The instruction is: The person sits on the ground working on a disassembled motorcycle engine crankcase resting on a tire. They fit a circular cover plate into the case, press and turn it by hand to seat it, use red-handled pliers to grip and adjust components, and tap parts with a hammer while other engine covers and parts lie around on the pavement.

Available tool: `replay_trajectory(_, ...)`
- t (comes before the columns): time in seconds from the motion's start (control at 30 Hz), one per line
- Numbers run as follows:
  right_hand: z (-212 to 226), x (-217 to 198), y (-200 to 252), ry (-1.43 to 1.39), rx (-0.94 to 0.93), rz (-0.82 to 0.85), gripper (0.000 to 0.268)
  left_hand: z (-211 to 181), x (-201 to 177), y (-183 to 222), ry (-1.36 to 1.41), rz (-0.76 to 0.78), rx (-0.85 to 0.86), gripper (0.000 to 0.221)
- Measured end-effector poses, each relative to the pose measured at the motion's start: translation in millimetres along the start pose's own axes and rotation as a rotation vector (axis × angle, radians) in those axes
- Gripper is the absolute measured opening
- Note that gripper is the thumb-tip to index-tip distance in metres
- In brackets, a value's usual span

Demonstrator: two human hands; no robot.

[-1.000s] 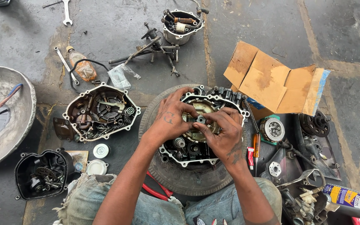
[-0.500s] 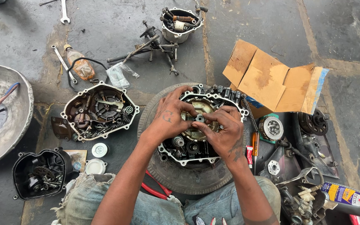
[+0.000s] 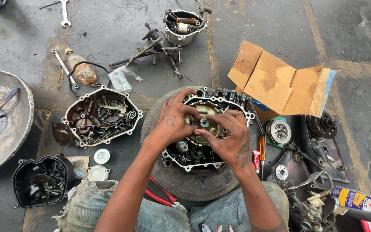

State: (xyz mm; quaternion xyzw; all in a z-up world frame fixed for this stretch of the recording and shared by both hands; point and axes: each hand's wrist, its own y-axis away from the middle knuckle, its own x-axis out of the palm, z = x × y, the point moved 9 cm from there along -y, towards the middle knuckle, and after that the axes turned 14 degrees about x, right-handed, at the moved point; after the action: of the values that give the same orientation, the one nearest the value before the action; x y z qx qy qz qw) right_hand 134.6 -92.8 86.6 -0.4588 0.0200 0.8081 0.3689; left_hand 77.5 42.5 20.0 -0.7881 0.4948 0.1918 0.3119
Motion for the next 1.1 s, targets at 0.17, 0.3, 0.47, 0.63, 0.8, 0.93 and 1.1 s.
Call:
replay_trajectory(0.17, 0.4, -7.5, 3.7, 0.142, 0.014, -0.161, 0.040, -1.1, -1.6, 0.8, 0.023, -0.019, -0.004, 0.031)
replay_trajectory(0.3, 0.7, -5.8, 0.7, 0.131, 0.002, -0.153, 0.041, -8.7, -6.5, 1.0, 0.014, -0.055, 0.082, 0.031)
replay_trajectory(0.47, -0.5, -0.8, 4.7, 0.108, -0.003, -0.153, 0.035, -13.2, 0.1, -0.8, 0.003, -0.027, 0.189, 0.032)
replay_trajectory(0.63, 0.5, 3.0, 5.4, 0.110, -0.024, -0.130, 0.031, -11.6, 5.8, -1.2, 0.021, 0.022, 0.180, 0.034)
replay_trajectory(0.8, -0.6, 2.9, 4.0, 0.077, -0.025, -0.097, 0.031, -12.0, 5.7, -2.8, 0.027, 0.030, 0.165, 0.035)
replay_trajectory(0.93, -1.2, 6.2, 6.2, 0.076, -0.075, -0.049, 0.032, -12.4, 6.0, -0.4, 0.027, 0.032, 0.164, 0.036)
replay_trajectory(1.1, -5.5, 6.5, 11.2, 0.053, -0.089, -0.102, 0.038, -10.1, 4.4, -2.4, 0.021, -0.021, 0.194, 0.031)
